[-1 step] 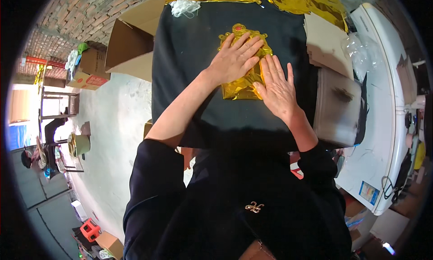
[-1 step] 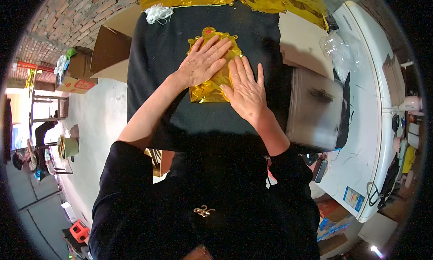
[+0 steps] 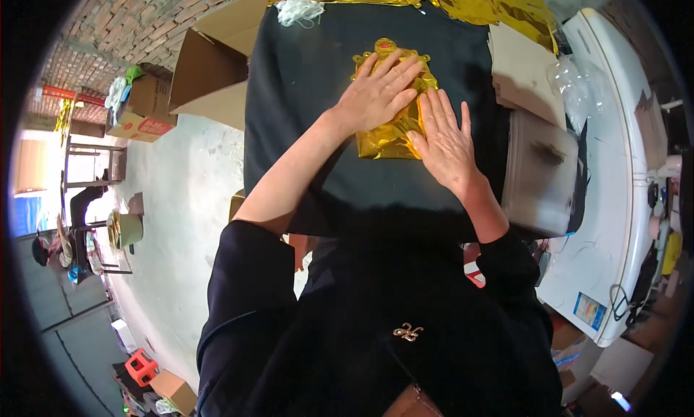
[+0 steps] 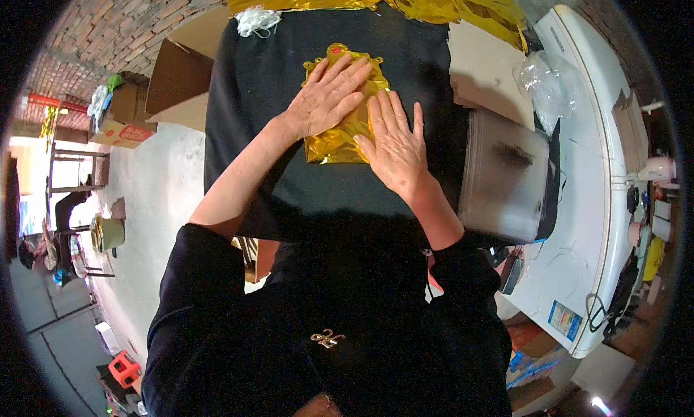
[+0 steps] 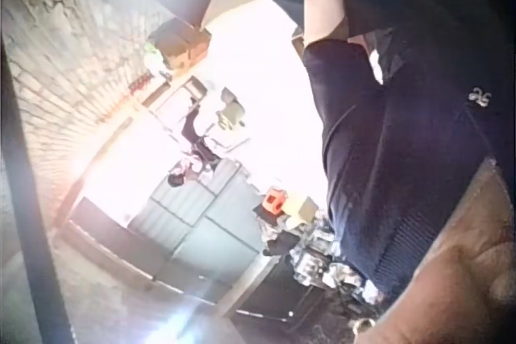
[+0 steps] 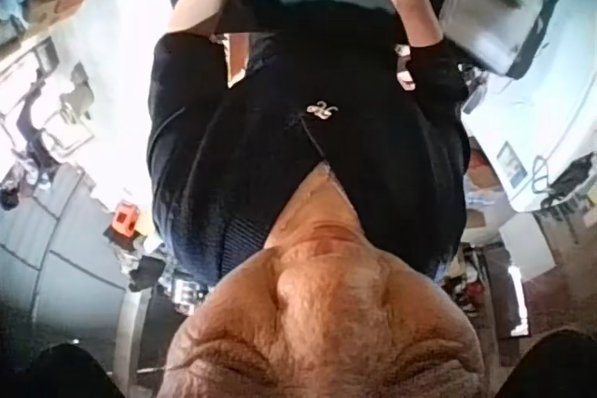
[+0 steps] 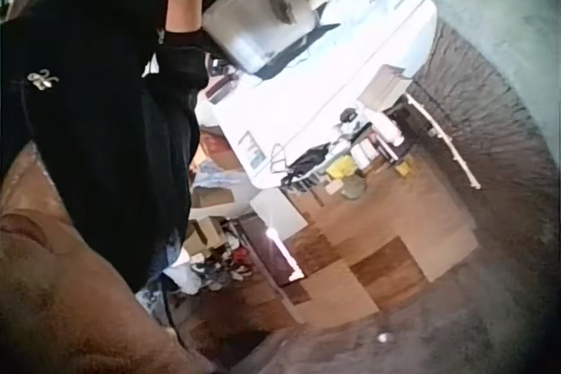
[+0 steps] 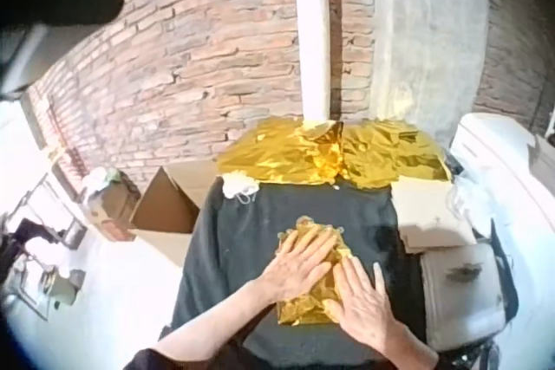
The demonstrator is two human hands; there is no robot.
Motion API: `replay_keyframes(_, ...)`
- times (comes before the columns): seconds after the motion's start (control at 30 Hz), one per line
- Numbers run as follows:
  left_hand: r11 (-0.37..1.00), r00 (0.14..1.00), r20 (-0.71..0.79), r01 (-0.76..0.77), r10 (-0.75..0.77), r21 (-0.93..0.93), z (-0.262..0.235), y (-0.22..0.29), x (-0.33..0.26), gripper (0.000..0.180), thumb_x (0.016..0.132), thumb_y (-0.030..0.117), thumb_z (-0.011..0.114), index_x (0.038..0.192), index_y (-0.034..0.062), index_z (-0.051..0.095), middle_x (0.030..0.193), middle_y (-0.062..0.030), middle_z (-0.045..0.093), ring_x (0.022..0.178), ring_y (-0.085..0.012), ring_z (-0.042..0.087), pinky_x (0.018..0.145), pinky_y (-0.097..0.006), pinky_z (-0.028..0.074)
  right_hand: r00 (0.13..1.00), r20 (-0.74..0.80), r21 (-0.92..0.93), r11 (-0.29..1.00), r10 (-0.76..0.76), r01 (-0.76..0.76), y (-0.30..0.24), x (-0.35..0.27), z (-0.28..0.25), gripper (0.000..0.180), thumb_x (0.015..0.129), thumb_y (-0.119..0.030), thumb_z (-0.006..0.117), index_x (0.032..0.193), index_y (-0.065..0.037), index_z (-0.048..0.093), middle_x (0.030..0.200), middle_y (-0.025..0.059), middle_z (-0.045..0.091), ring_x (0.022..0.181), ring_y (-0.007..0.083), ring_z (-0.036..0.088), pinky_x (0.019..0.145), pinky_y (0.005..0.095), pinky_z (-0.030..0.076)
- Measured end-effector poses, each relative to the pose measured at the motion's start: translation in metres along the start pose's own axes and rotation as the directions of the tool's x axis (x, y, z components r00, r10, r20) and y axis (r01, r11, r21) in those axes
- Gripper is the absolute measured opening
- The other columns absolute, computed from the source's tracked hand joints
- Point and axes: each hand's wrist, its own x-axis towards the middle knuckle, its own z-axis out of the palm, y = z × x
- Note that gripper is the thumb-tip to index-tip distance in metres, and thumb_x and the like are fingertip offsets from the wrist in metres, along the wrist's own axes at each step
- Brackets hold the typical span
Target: The person picks up a gold foil balloon, spreads it flat on the table, and folds the sides inward. They then fold the balloon into a small rectangle.
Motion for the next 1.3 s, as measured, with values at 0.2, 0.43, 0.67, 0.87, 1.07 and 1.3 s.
replay_keyframes(0.2, 0.954, 0.971, -0.138, 0.154, -0.194, -0.258, -0.039, 0.010, -0.027, 0.064, 0.111, 0.043, 0.043, 0.166, 0.0114, 0.031, 0.172, -0.0147, 0.030, 0.162, -0.0346, 0.017, 0.131, -0.051, 0.010, 0.980, -0.195, 0.366, 0.930, 0.049, 0.027, 0.005, 0.006, -0.030, 0.063, 0.109, -0.032, 0.046, 0.163, 0.000, 0.033, 0.172, 0.0183, 0.027, 0.162, 0.0287, 0.019, 0.129, 0.0534, 0.012)
replay_keyframes(0.43, 0.865, 0.851, -0.260, 0.356, -0.457, -0.354, -0.075, 0.044, -0.121, 0.039, 0.100, 0.014, 0.066, 0.137, 0.0026, 0.063, 0.147, -0.0156, 0.058, 0.142, -0.0342, 0.050, 0.119, -0.043, 0.039, 0.843, -0.527, 0.716, 0.476, -0.110, 0.510, 0.010, -0.057, -0.213, 0.030, 0.092, -0.010, 0.062, 0.118, 0.003, 0.070, 0.126, 0.0227, 0.068, 0.112, 0.0354, 0.068, 0.101, 0.0480, 0.052)
replay_keyframes(0.67, 0.748, 0.697, -0.274, 0.636, -0.663, -0.191, -0.076, 0.095, -0.169, 0.023, 0.092, 0.024, 0.076, 0.108, 0.0079, 0.078, 0.099, -0.0090, 0.064, 0.100, -0.0287, 0.059, 0.089, -0.040, 0.043, 0.135, -0.733, 0.451, -0.327, -0.666, 0.830, -0.019, -0.130, -0.332, 0.018, 0.102, -0.010, 0.057, 0.100, 0.004, 0.069, 0.086, 0.0151, 0.070, 0.077, 0.0252, 0.070, 0.061, 0.0369, 0.054)
replay_keyframes(0.87, 0.782, 0.717, -0.327, 0.607, -0.616, -0.143, -0.051, 0.104, -0.119, 0.038, 0.087, 0.038, 0.082, 0.106, 0.0063, 0.074, 0.097, -0.0095, 0.059, 0.096, -0.0290, 0.054, 0.083, -0.040, 0.039, 0.078, -0.578, 0.449, -0.237, -0.812, 0.861, -0.062, -0.094, -0.333, 0.025, 0.101, -0.011, 0.057, 0.086, 0.005, 0.068, 0.082, 0.0178, 0.070, 0.079, 0.0310, 0.073, 0.063, 0.0410, 0.057)
replay_keyframes(1.07, 0.751, 0.712, -0.254, 0.652, -0.655, -0.107, -0.047, 0.103, -0.105, 0.039, 0.085, 0.040, 0.083, 0.103, 0.0065, 0.072, 0.099, -0.0094, 0.059, 0.100, -0.0285, 0.053, 0.086, -0.042, 0.039, 0.106, -0.576, 0.542, -0.281, -0.811, 0.792, -0.053, -0.095, -0.332, 0.030, 0.102, -0.015, 0.053, 0.084, 0.004, 0.068, 0.084, 0.0213, 0.070, 0.076, 0.0331, 0.071, 0.063, 0.0432, 0.055)
replay_keyframes(1.3, 0.728, 0.697, -0.217, 0.672, -0.684, -0.136, -0.046, 0.102, -0.104, 0.043, 0.084, 0.039, 0.084, 0.109, 0.0049, 0.071, 0.103, -0.0105, 0.058, 0.101, -0.0289, 0.052, 0.087, -0.042, 0.039, 0.088, -0.337, 0.847, -0.261, -0.937, 0.463, -0.038, -0.073, -0.316, 0.031, 0.103, -0.026, 0.055, 0.104, 0.001, 0.072, 0.098, 0.0249, 0.071, 0.092, 0.0397, 0.071, 0.071, 0.0524, 0.056)
